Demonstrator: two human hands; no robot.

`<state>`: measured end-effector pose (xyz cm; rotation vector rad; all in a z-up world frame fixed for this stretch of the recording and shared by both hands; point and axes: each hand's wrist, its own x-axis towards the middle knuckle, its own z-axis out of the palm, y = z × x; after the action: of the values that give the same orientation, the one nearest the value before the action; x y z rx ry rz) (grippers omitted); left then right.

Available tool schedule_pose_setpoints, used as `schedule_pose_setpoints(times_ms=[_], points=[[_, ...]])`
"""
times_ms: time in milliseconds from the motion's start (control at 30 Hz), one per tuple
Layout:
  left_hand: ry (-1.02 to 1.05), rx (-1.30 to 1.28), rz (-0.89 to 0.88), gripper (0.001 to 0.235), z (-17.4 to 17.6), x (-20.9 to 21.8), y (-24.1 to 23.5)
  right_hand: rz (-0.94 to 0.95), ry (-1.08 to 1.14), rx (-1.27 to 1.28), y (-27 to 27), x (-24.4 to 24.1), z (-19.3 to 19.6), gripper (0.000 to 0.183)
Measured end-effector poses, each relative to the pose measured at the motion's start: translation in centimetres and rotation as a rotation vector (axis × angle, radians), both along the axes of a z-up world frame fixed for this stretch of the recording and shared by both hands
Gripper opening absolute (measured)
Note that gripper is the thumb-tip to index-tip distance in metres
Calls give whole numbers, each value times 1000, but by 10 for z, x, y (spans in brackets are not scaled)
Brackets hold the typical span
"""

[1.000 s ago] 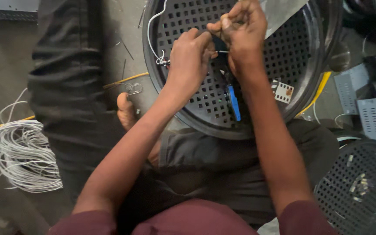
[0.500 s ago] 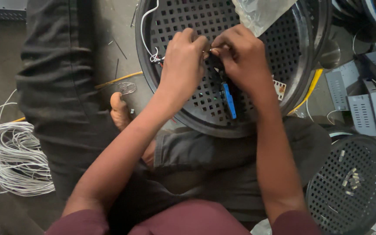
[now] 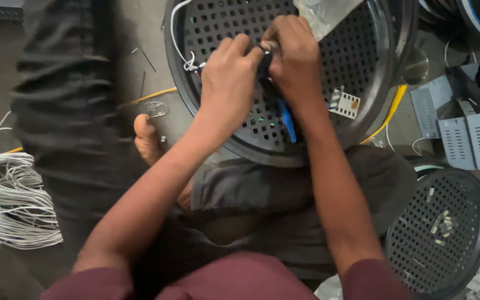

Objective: The person sits on the floor and assembles an LED light fixture by stripping wires, twisting connections, and securing them with pliers. They handle a circular perforated frame, white wires, and a terminal block, then test the fixture by connecting it to power, causing the LEDs to illuminate.

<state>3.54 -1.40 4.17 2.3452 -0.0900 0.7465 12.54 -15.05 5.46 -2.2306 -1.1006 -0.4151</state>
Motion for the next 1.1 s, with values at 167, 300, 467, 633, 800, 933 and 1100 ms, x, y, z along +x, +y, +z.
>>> schedule_pose_setpoints(times_ms=[167,300,467,633,800,933,1100], points=[[32,-37,-27,43,-3,-2,1,37,56,-16,-12,-4,11,18],[74,-14,100,45,-4,1,4,75,105,-111,-34,-7,22,22],[110,-78,47,43,-6,0,8,-42,191,-63,-32,-2,6,17],[86,-64,35,33,-7,0,13,-52,34,-129,-29,1,1,22],[16,39,6,26,-3,-4,11,0,46,-208,-24,-5,21,17],[46,154,26,6,-3,-5,3,-52,281,-121,-18,-11,26,20],[-25,134,25,8,-1,-6,7,71,97,-147,-15,-5,17,10]])
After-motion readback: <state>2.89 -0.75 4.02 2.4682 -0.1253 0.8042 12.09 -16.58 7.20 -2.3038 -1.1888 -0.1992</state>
